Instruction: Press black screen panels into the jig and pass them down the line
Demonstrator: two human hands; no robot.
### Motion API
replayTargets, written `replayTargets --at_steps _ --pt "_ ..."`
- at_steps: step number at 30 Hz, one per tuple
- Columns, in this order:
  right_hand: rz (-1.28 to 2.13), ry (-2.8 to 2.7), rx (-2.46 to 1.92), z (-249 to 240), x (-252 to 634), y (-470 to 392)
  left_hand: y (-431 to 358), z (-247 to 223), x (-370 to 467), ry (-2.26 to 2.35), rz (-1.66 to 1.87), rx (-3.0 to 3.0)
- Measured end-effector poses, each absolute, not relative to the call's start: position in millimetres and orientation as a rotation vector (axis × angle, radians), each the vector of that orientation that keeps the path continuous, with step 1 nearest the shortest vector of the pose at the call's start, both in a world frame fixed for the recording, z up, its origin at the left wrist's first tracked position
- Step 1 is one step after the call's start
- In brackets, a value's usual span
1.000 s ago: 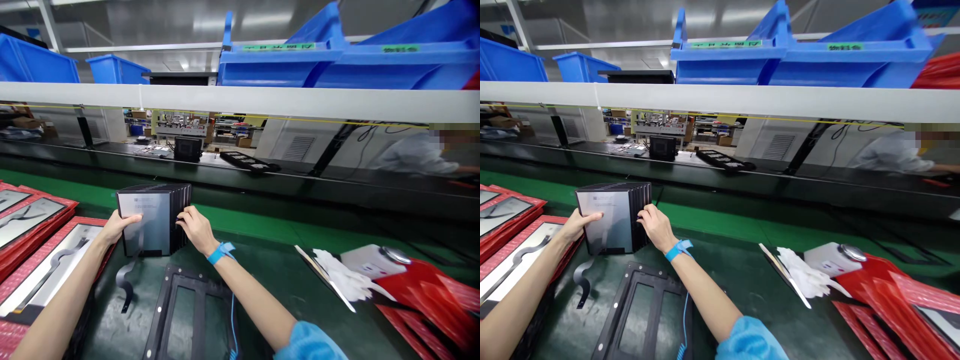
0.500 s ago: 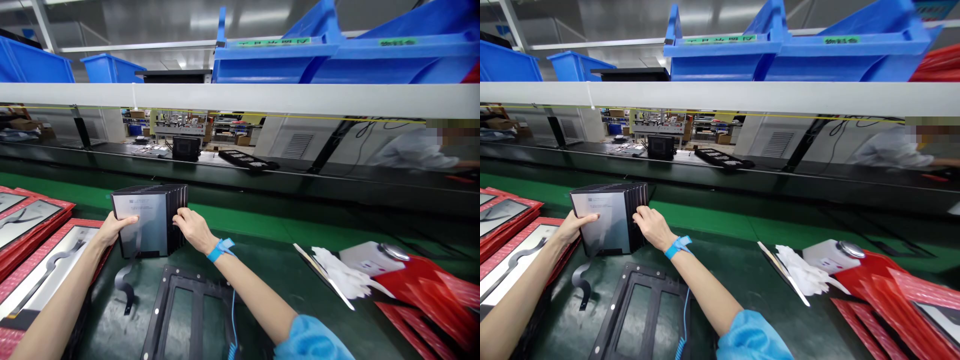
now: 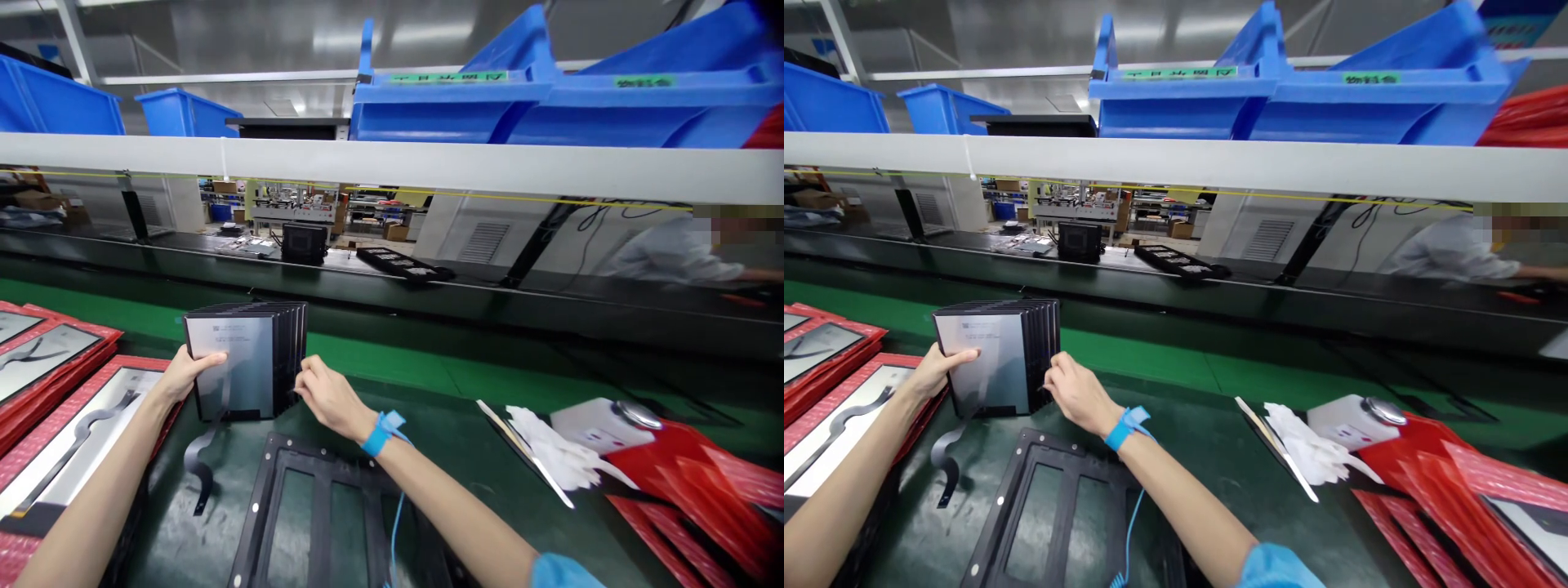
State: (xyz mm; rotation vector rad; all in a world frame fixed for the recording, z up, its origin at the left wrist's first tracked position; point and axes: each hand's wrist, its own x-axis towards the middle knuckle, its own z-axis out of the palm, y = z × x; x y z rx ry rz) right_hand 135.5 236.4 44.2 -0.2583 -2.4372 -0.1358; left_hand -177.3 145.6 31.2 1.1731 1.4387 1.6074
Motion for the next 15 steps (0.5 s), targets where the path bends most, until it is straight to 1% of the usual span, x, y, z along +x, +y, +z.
replayTargets --at_steps 4,7,15 --pt "-0.16 -2.385 -0.352 50.5 119.5 250.3 146.7 28.8 -179.3 1.435 1.61 1.178" --pt "-0.186 -2.346 -0.396 46.4 107.5 255.8 147.5 27.5 -180.2 1.43 1.604 1.184" --pt "-0.156 -2.345 -0.398 40.7 104.2 258.7 147.9 25.9 -183.5 1.427 1.592 1.19"
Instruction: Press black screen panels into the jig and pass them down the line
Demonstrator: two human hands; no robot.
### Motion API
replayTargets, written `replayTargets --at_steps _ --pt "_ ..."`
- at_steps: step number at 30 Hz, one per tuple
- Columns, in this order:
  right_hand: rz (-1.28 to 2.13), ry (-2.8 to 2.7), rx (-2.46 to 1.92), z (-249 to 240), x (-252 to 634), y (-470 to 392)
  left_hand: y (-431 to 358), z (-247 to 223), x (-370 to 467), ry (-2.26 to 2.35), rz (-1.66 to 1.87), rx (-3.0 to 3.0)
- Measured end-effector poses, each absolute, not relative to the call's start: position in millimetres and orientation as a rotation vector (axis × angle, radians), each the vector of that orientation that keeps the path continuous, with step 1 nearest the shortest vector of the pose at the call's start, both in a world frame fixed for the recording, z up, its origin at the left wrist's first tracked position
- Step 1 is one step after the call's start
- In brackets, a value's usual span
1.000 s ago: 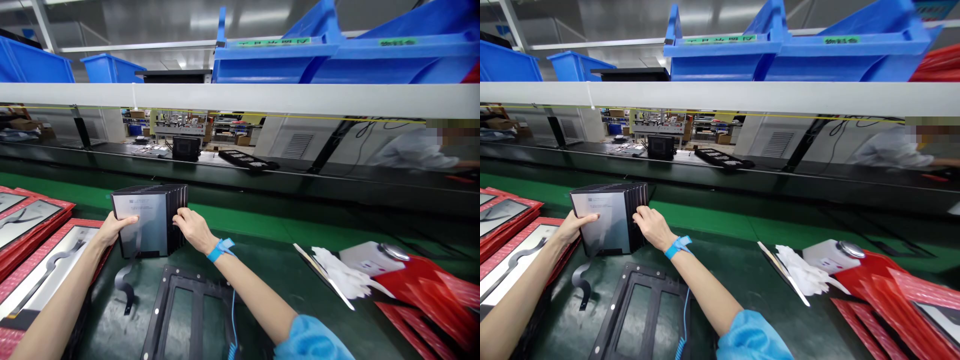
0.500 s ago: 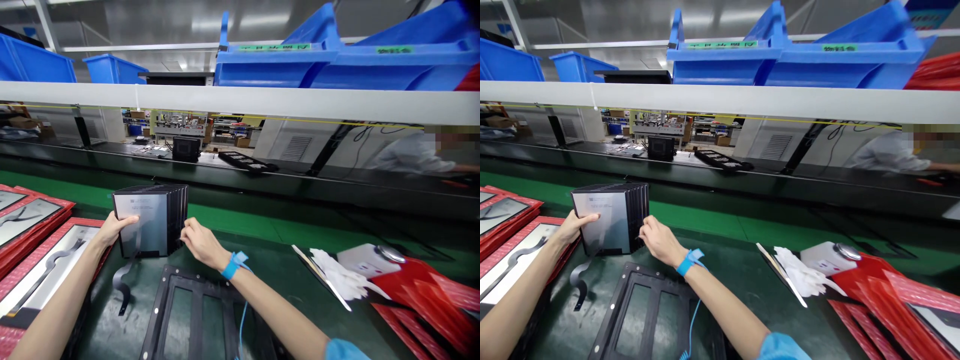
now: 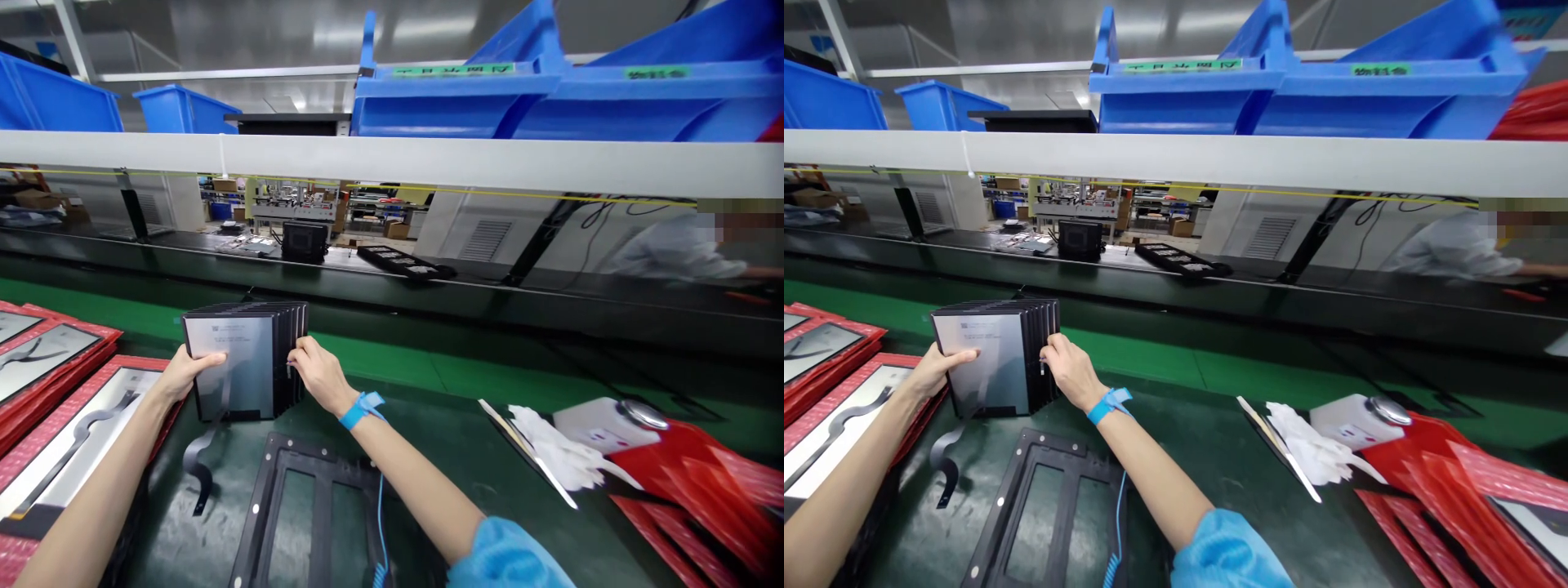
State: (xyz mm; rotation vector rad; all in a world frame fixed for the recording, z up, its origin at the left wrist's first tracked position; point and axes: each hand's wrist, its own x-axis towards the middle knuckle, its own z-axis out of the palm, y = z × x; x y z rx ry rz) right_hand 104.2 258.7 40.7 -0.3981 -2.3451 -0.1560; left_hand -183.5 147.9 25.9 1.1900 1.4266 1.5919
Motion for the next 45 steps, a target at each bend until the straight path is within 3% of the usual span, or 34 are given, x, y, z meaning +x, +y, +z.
replayTargets --at_steps 9,45 --pt "-0.083 -2.42 -0.295 40.6 137.5 241.5 148.2 23.1 -183.2 1.42 1.6 1.189" --pt "-0.159 -2.374 -0.34 40.1 116.6 261.7 149.1 24.8 -183.4 1.419 1.6 1.18"
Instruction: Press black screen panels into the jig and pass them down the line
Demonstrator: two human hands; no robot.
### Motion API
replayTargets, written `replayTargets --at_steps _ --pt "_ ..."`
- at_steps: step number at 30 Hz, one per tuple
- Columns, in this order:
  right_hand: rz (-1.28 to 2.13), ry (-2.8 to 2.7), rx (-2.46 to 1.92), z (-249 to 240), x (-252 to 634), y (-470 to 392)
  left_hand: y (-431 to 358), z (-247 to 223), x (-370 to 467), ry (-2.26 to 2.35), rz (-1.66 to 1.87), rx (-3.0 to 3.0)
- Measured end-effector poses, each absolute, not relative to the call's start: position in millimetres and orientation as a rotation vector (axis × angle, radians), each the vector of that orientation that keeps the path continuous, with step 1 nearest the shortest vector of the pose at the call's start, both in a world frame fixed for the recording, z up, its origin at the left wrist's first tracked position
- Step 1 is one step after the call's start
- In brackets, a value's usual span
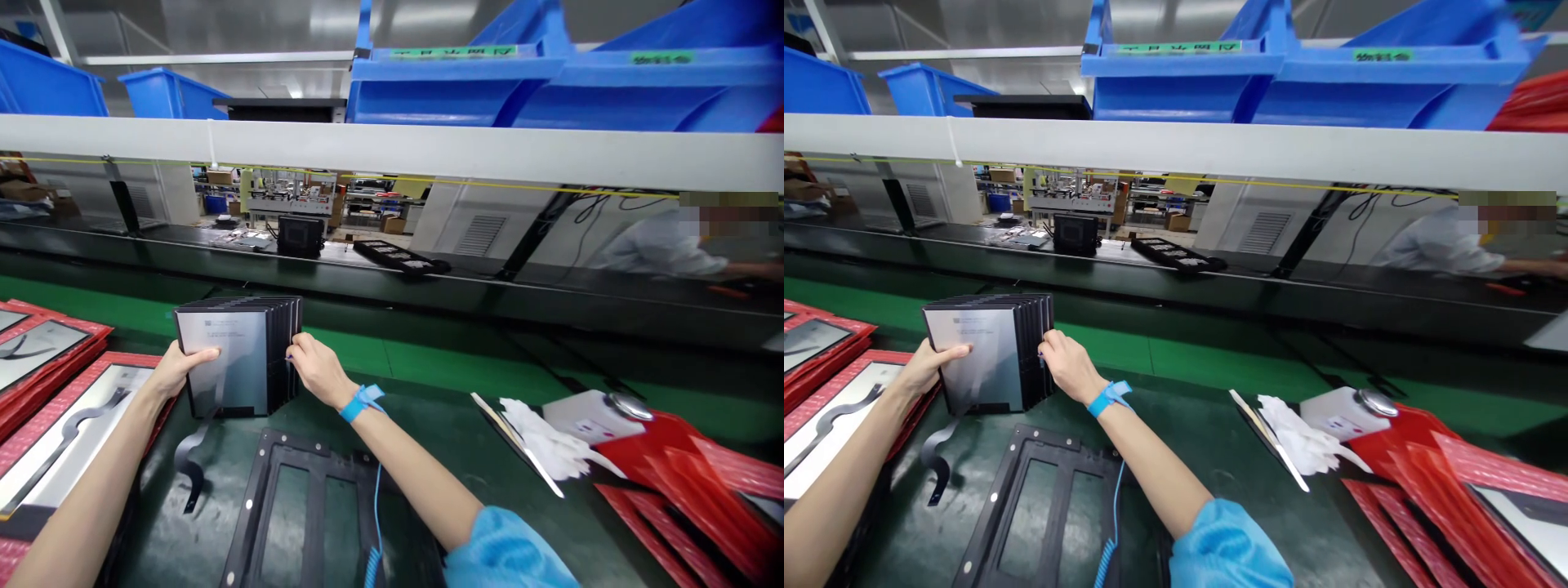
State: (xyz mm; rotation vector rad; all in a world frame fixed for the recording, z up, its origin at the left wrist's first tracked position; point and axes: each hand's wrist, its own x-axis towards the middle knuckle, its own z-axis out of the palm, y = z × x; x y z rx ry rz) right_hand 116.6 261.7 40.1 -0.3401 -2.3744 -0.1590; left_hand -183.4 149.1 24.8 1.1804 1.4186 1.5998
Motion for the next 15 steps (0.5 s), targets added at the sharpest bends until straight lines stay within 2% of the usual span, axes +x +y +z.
replayTargets --at_steps 6,15 --pt "-0.112 -2.405 -0.291 39.9 141.8 249.6 149.3 24.9 -181.5 1.416 1.607 1.174" --pt "-0.162 -2.307 -0.448 45.8 118.2 270.0 147.8 27.1 -181.4 1.416 1.606 1.181"
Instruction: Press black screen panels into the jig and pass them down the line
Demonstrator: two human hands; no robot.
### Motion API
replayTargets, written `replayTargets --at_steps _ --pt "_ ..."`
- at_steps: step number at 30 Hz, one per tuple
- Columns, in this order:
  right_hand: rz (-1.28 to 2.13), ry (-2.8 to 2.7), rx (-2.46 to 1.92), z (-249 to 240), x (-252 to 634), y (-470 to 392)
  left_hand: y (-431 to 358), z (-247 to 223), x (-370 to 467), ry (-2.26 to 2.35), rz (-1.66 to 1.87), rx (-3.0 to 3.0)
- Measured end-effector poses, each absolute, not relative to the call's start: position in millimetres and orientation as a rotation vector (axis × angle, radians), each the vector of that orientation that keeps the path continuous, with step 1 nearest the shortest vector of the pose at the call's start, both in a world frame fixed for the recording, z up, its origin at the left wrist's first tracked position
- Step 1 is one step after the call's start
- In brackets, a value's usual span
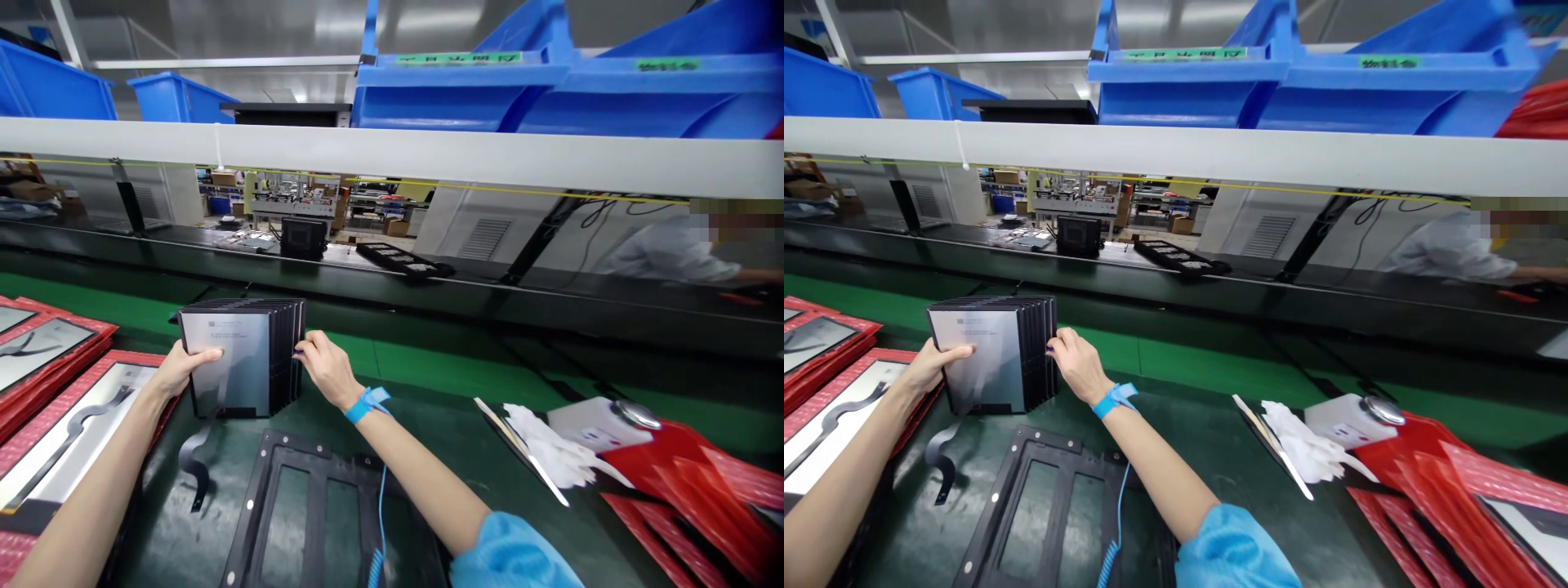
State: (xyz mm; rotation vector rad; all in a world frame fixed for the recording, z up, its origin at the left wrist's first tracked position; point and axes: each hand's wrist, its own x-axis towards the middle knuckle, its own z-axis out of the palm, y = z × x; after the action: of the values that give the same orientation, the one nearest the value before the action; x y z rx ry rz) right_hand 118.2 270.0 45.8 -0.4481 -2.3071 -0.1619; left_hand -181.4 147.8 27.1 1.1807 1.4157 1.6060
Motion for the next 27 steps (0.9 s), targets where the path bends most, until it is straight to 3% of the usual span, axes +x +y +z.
replayTargets --at_steps 14,27 --pt "-0.16 -2.442 -0.29 41.2 155.7 256.2 147.3 25.1 -182.9 1.423 1.597 1.159" --pt "-0.261 -2.374 -0.381 49.1 128.6 281.7 145.9 28.3 -183.1 1.455 1.599 1.142"
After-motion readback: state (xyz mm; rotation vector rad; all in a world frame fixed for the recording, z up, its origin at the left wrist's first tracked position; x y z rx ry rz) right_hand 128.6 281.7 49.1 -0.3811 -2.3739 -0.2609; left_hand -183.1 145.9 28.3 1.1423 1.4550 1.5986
